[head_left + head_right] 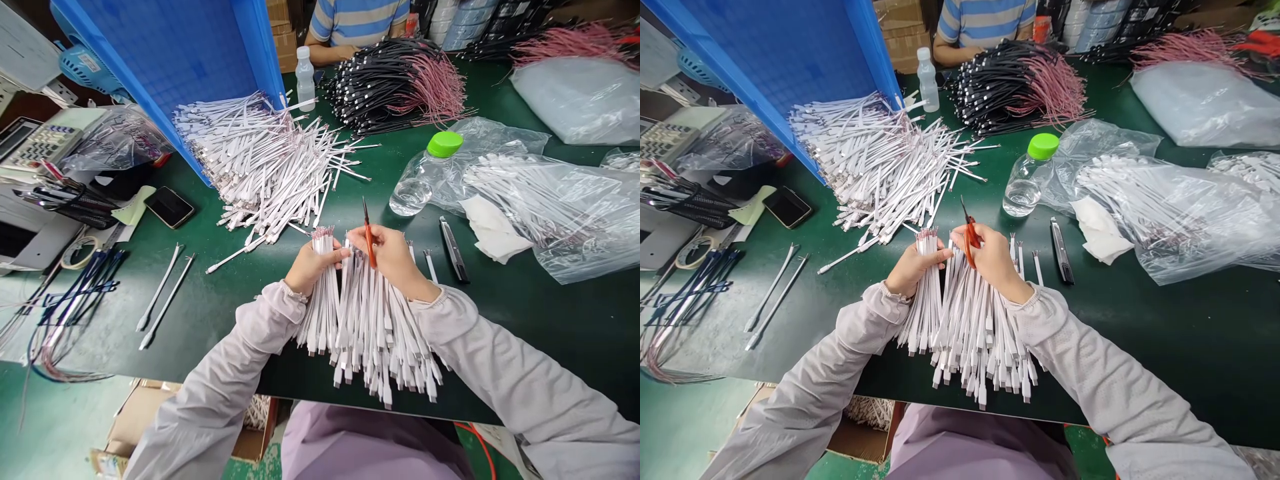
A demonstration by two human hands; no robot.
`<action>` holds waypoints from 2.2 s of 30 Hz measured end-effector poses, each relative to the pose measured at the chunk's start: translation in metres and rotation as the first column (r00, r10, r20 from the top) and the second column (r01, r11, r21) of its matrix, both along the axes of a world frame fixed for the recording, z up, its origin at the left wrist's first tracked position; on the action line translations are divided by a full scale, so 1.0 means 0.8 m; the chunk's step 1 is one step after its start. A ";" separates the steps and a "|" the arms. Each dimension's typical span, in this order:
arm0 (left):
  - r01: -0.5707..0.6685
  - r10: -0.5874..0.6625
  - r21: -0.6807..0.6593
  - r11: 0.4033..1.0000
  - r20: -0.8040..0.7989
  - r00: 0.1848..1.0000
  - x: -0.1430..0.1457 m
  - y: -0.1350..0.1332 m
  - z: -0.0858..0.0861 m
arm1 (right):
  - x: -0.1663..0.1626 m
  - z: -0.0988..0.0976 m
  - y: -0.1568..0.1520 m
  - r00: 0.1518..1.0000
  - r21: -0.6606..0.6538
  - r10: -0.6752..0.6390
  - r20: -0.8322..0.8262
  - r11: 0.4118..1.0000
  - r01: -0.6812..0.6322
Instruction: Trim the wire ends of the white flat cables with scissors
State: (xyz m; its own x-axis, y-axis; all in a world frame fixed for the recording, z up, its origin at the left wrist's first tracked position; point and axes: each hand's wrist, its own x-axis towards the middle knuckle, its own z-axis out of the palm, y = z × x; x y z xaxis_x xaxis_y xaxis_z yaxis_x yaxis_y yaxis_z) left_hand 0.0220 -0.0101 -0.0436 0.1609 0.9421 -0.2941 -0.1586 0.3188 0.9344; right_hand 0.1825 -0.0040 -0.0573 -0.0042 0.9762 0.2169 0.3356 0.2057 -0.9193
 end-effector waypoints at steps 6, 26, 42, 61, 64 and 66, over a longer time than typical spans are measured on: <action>0.141 -0.081 -0.278 0.950 0.214 0.973 -0.010 0.003 0.013 | 0.007 -0.003 0.010 0.997 0.010 0.030 0.076 0.999 -0.031; -0.067 0.098 -0.222 0.973 0.130 0.987 0.000 -0.005 -0.003 | 0.009 -0.001 0.003 0.950 0.232 0.026 0.310 0.967 -0.102; -0.080 0.109 -0.221 0.972 0.124 0.986 -0.006 -0.003 -0.005 | 0.030 -0.008 0.004 0.573 0.408 -0.275 0.772 0.906 -0.116; -0.070 0.105 -0.210 0.975 0.162 0.981 -0.006 -0.002 -0.010 | 0.033 -0.012 0.003 0.496 0.373 -0.273 0.824 0.921 -0.112; -0.067 0.103 -0.208 0.976 0.165 0.981 -0.006 -0.002 -0.010 | 0.034 -0.013 0.004 0.479 0.365 -0.279 0.833 0.926 -0.096; -0.066 0.102 -0.212 0.975 0.162 0.982 -0.006 -0.002 -0.010 | 0.035 -0.013 0.004 0.476 0.370 -0.283 0.832 0.924 -0.097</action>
